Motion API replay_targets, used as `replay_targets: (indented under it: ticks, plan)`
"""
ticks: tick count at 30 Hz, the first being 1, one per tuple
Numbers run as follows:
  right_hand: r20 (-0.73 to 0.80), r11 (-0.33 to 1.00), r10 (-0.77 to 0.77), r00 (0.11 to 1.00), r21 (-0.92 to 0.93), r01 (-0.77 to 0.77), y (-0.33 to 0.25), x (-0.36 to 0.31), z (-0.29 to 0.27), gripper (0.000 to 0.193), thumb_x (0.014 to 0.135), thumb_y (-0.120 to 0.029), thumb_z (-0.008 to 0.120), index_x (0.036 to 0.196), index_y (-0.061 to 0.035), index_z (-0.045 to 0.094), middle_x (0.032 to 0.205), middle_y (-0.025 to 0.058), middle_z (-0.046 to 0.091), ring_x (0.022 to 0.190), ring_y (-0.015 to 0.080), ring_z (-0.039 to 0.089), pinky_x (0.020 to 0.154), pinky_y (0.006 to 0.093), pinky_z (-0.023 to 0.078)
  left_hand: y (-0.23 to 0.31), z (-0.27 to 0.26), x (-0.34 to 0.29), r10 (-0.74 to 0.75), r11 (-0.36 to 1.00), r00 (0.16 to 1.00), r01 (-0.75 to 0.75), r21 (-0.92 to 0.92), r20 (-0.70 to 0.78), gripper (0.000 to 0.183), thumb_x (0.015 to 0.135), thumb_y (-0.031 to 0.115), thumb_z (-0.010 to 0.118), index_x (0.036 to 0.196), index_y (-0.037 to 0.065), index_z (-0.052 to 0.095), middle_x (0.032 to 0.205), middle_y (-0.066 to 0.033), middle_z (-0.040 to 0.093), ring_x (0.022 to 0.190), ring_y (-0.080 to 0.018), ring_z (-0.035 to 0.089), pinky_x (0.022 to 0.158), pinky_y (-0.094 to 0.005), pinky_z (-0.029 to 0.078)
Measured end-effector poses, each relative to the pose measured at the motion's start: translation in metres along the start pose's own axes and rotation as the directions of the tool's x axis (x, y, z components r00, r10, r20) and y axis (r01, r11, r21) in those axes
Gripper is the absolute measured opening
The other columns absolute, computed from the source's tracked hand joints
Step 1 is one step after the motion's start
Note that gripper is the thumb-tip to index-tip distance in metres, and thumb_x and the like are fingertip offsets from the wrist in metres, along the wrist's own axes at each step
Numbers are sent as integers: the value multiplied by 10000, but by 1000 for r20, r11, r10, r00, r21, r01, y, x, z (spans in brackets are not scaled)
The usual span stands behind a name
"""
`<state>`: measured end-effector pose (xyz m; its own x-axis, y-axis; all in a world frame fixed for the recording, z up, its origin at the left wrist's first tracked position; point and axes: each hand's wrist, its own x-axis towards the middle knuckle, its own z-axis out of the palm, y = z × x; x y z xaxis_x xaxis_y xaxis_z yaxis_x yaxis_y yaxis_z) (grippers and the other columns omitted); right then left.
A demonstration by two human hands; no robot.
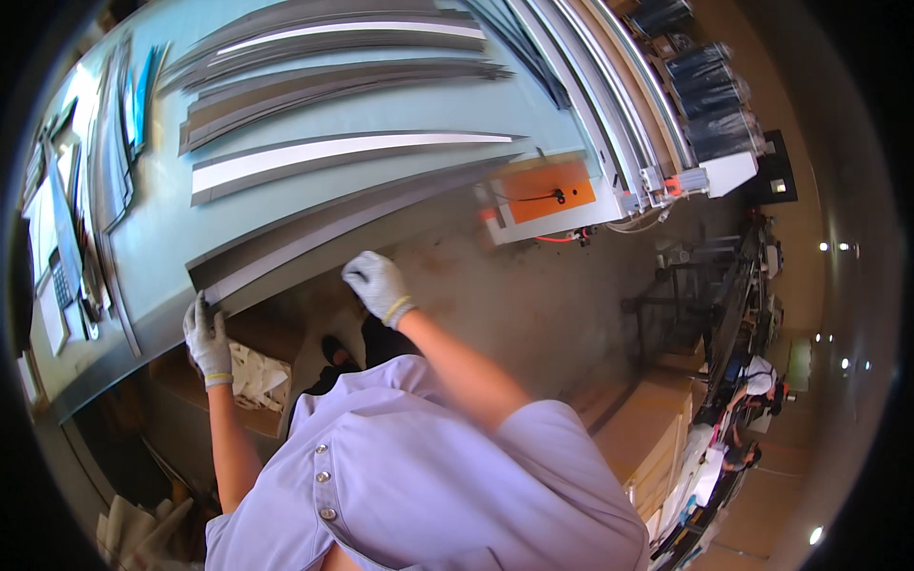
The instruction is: The person applies long strips of white adhesive tape to several metal profiles on a workbench by hand.
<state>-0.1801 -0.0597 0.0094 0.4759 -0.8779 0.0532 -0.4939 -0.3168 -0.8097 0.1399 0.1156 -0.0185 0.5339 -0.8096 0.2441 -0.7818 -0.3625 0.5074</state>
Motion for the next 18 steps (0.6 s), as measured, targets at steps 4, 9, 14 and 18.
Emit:
replay_targets:
  ticks: [4, 9, 14, 18]
  plan:
    - [-234, 992, 119, 965, -5, -123, 75, -13, -73, 128, 847, -151, 751, 853, -30, 708, 907, 139, 694, 863, 300, 675, 787, 403, 529, -5, 12, 0, -193, 981, 971, 194, -7, -139, 429, 907, 156, 729, 1325, 96, 654, 1302, -198, 604, 1222, -381, 569, 1051, -467, 450]
    - [-428, 923, 332, 840, -37, -383, 164, 12, -175, 263, 835, -259, 789, 799, -25, 674, 837, 172, 666, 776, 352, 621, 743, 430, 496, 52, 33, 4, -132, 951, 965, 188, 247, -226, 413, 903, 199, 749, 1305, 132, 680, 1351, -176, 591, 1243, -369, 562, 1060, -482, 453]
    - [-426, 915, 105, 899, -313, -255, 225, 64, -243, 254, 847, -301, 779, 915, -68, 705, 991, 143, 694, 919, 340, 644, 826, 449, 501, 171, 98, 22, 133, 967, 991, -125, 221, -19, 543, 781, 183, 822, 1295, 122, 659, 1277, -143, 604, 1261, -369, 536, 1072, -506, 433]
    - [48, 729, -192, 980, -661, 175, 201, 103, -257, 547, 842, -386, 760, 1302, -125, 619, 1318, 113, 604, 1231, 325, 545, 1072, 474, 402, 239, 140, 38, 114, 959, 988, -137, 249, 107, 788, 697, 259, 870, 1412, 124, 568, 1351, -156, 567, 1331, -383, 478, 1150, -524, 355]
